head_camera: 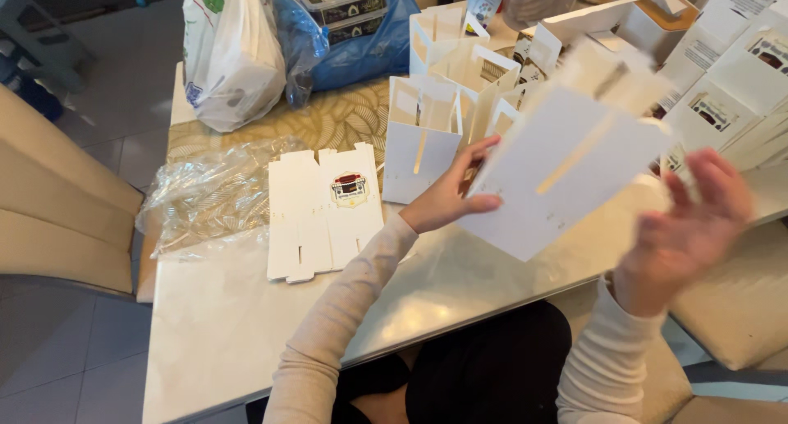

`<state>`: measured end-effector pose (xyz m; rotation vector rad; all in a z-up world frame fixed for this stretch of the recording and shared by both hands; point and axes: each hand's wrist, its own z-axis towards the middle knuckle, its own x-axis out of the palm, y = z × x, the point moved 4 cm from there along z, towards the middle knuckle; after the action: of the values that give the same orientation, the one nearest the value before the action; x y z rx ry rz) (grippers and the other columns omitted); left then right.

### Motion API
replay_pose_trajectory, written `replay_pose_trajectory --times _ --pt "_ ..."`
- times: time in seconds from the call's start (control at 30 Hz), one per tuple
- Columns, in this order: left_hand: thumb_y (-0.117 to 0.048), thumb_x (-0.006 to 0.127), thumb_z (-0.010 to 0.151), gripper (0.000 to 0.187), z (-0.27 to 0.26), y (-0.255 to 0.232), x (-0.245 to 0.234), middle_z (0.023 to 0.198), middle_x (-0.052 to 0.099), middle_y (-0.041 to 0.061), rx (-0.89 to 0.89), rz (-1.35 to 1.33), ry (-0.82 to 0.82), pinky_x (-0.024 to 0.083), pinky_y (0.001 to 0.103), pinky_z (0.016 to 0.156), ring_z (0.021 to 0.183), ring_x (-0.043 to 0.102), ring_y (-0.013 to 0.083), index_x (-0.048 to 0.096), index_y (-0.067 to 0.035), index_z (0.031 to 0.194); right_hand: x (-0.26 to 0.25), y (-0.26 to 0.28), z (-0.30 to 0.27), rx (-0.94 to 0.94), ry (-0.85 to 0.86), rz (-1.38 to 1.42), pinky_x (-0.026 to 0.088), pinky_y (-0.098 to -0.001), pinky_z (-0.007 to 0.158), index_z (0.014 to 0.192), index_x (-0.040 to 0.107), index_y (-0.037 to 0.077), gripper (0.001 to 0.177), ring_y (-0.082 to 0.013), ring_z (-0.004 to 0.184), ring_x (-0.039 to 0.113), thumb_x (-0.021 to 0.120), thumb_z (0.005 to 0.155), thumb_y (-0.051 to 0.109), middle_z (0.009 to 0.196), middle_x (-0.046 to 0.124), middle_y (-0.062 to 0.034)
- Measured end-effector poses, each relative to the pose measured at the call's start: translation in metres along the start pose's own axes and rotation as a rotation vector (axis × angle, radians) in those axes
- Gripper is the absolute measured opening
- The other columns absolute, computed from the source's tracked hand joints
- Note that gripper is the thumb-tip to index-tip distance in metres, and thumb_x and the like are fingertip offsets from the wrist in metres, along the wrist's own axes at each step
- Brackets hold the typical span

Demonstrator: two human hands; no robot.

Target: The person assembles flat white cardboard boxes by folding and interlocking the flaps. They handle multiple boxes one at a time, folding the sides and securing the tabs to form rectangular containers, then place the finished boxes on the table.

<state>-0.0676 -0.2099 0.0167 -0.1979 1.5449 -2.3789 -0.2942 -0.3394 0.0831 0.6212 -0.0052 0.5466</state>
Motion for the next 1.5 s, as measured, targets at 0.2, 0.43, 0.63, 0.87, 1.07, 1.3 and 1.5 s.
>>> replay_pose_trajectory --times 0.2,0.43,0.63,0.87,1.07,1.3,1.5 --pt "-0.045 0.076 0.09 0.099 -0.008 0.018 -0.002 0.158 0.04 0.019 0.022 -0.11 -0.108 0.032 0.043 0.124 0.148 0.038 0.0276 0.022 -0.009 0.164 0.034 -0.042 -0.014 0.173 0.26 0.263 0.033 -0.0431 0.13 0.155 -0.002 0.007 0.123 -0.0264 0.157 0.019 0.083 0.088 0.065 0.165 0.014 -0.0083" --pt "-0.049 0.076 0.088 0.099 -0.029 0.019 0.008 0.155 0.041 0.019 -0.024 0.02 -0.202 0.034 0.044 0.123 0.148 0.04 0.0294 0.025 -0.007 0.163 0.04 -0.081 -0.044 0.475 0.495 0.39 0.043 -0.0406 0.117 0.165 0.023 0.001 0.134 -0.0255 0.144 0.047 0.084 0.068 0.072 0.155 0.047 -0.0106" --pt "-0.042 0.069 0.097 0.076 -0.053 0.011 -0.016 0.155 0.037 0.02 0.288 0.661 -0.481 0.03 0.043 0.127 0.15 0.034 0.0301 0.033 -0.007 0.155 0.043 -0.095 -0.062 0.641 0.508 0.421 0.041 -0.0404 0.117 0.16 0.034 0.0 0.103 -0.027 0.14 0.049 0.084 0.072 0.02 0.15 0.05 -0.0123" --pt "-0.056 0.037 0.105 0.068 -0.052 0.078 -0.156 0.148 0.048 0.019 0.102 0.053 -0.987 0.033 0.044 0.114 0.137 0.044 0.0308 0.037 -0.005 0.15 0.046 -0.118 -0.061 0.686 0.485 0.527 0.042 -0.0427 0.116 0.158 0.032 0.001 0.096 -0.0273 0.139 0.048 0.081 0.075 0.003 0.148 0.05 -0.0108" --pt "-0.074 0.028 0.096 0.094 -0.041 0.148 -0.158 0.166 0.021 0.012 -0.249 -0.069 -0.782 0.018 0.045 0.123 0.154 0.021 0.0274 0.005 -0.013 0.164 0.037 -0.147 -0.068 0.735 0.424 0.645 0.042 -0.0416 0.117 0.159 0.031 0.003 0.096 -0.0266 0.141 0.048 0.082 0.077 0.006 0.15 0.049 -0.0096" --pt "-0.071 0.027 0.086 0.09 -0.047 0.131 -0.093 0.144 0.046 0.016 -0.702 -0.074 -0.721 0.042 0.055 0.102 0.132 0.047 0.0322 0.017 -0.017 0.157 0.017 -0.199 -0.07 0.845 0.291 0.856 0.046 -0.0418 0.117 0.158 0.037 0.002 0.085 -0.0268 0.139 0.052 0.08 0.086 0.016 0.15 0.052 -0.0112" --pt "-0.05 0.035 0.112 0.069 -0.035 0.076 -0.083 0.154 0.036 0.02 -0.04 0.298 -0.75 0.033 0.048 0.121 0.144 0.041 0.0337 0.02 -0.005 0.162 0.003 -0.203 -0.067 0.785 0.27 0.838 0.048 -0.0423 0.115 0.158 0.037 0.003 0.084 -0.027 0.138 0.054 0.08 0.086 0.018 0.149 0.052 -0.0121"
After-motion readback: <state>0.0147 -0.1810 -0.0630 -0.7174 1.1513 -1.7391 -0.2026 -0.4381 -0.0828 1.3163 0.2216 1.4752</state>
